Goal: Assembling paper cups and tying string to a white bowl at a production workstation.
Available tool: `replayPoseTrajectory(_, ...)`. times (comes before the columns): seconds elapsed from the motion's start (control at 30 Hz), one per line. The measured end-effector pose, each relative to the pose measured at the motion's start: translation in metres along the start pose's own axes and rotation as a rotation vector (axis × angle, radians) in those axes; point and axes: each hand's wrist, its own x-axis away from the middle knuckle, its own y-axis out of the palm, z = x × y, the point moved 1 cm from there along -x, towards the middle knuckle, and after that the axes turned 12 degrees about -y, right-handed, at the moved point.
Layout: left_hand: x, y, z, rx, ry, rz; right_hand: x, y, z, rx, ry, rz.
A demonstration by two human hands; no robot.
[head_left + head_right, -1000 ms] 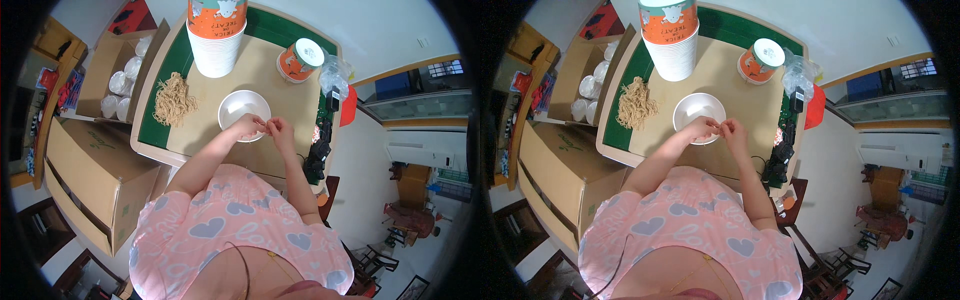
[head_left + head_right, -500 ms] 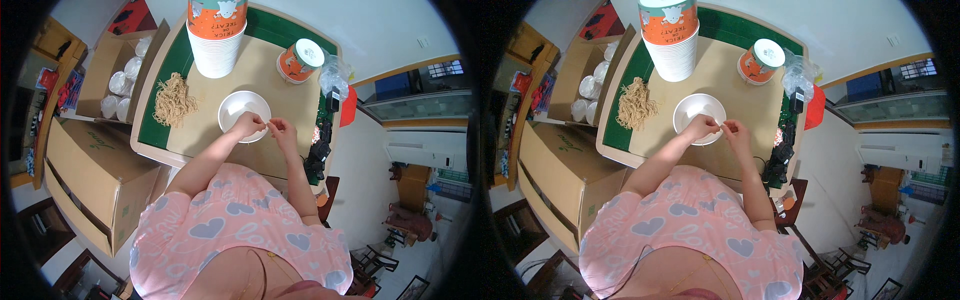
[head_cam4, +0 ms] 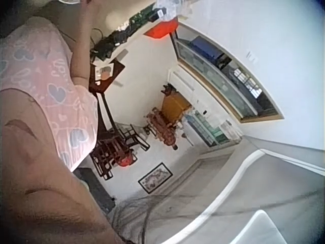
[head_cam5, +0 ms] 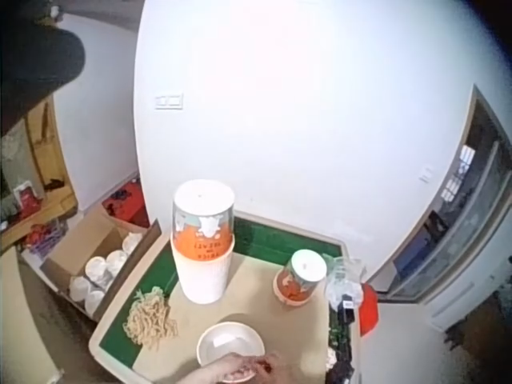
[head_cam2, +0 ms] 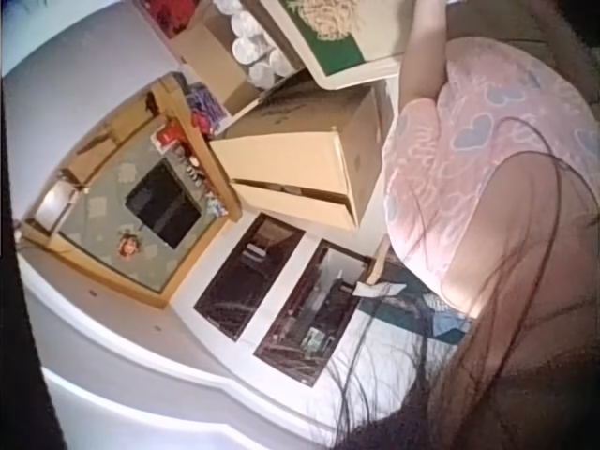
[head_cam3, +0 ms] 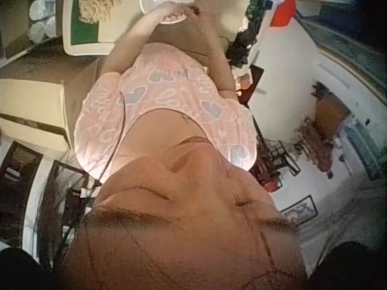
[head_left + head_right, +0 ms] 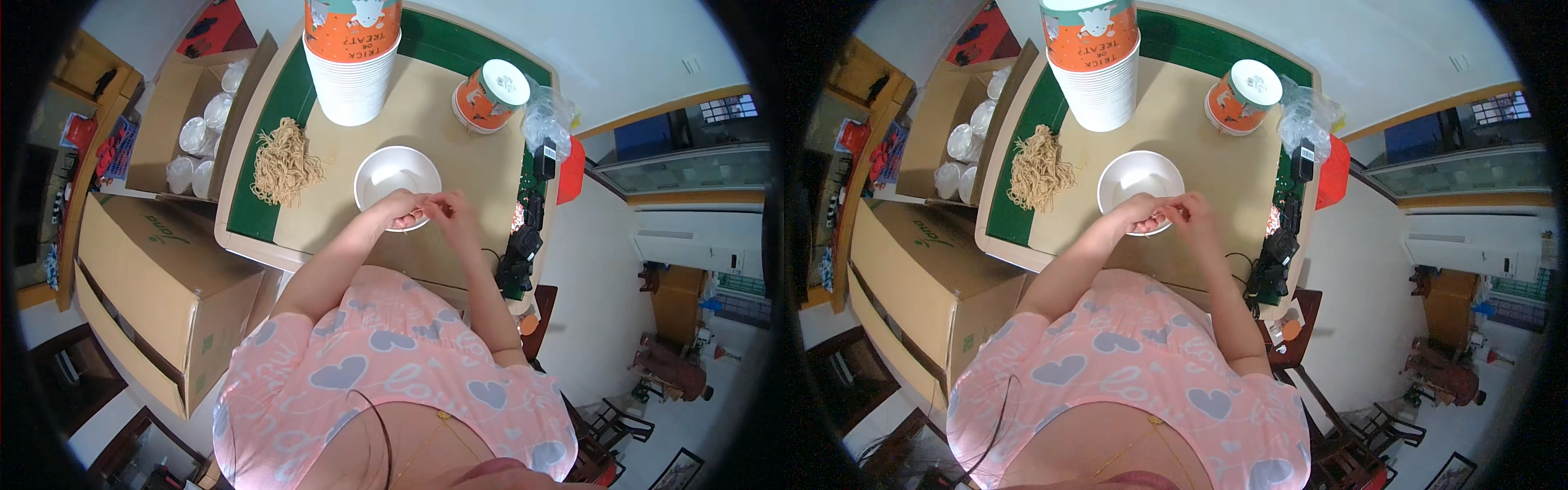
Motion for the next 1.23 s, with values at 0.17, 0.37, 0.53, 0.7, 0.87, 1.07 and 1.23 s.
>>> replayPoseTrajectory(0.17, -0.020, -0.007, -0.006, -0.001, 0.064, 0.090, 0.005, 0.009, 0.008, 0.034, -0.013, -0.019)
replayPoseTrajectory(0.37, -0.015, -0.005, -0.006, 0.145, 0.123, 0.119, 0.004, 0.011, 0.015, 0.117, 0.037, 0.011)
replayPoseTrajectory(0.53, -0.006, -0.009, -0.009, 0.334, 0.090, -0.137, 0.004, 0.016, 0.032, 0.035, 0.065, 0.111)
replayPoseTrajectory(0.7, 0.022, 0.010, -0.002, -0.373, 0.503, 0.272, 0.005, 0.016, 0.040, -0.178, 0.132, 0.112)
replayPoseTrajectory(0.87, 0.014, 0.007, -0.011, -0.518, 0.641, 0.375, 0.005, 0.009, 0.033, -0.582, 0.508, 0.054)
replayPoseTrajectory(1.07, 0.009, 0.004, -0.013, -0.349, 0.614, 0.378, 0.012, 0.008, 0.031, -0.843, 0.623, 0.046)
replayPoseTrajectory(1.23, 0.014, 0.005, -0.009, -0.296, 0.529, 0.333, 0.017, 0.011, 0.043, -0.746, 0.565, 0.059)
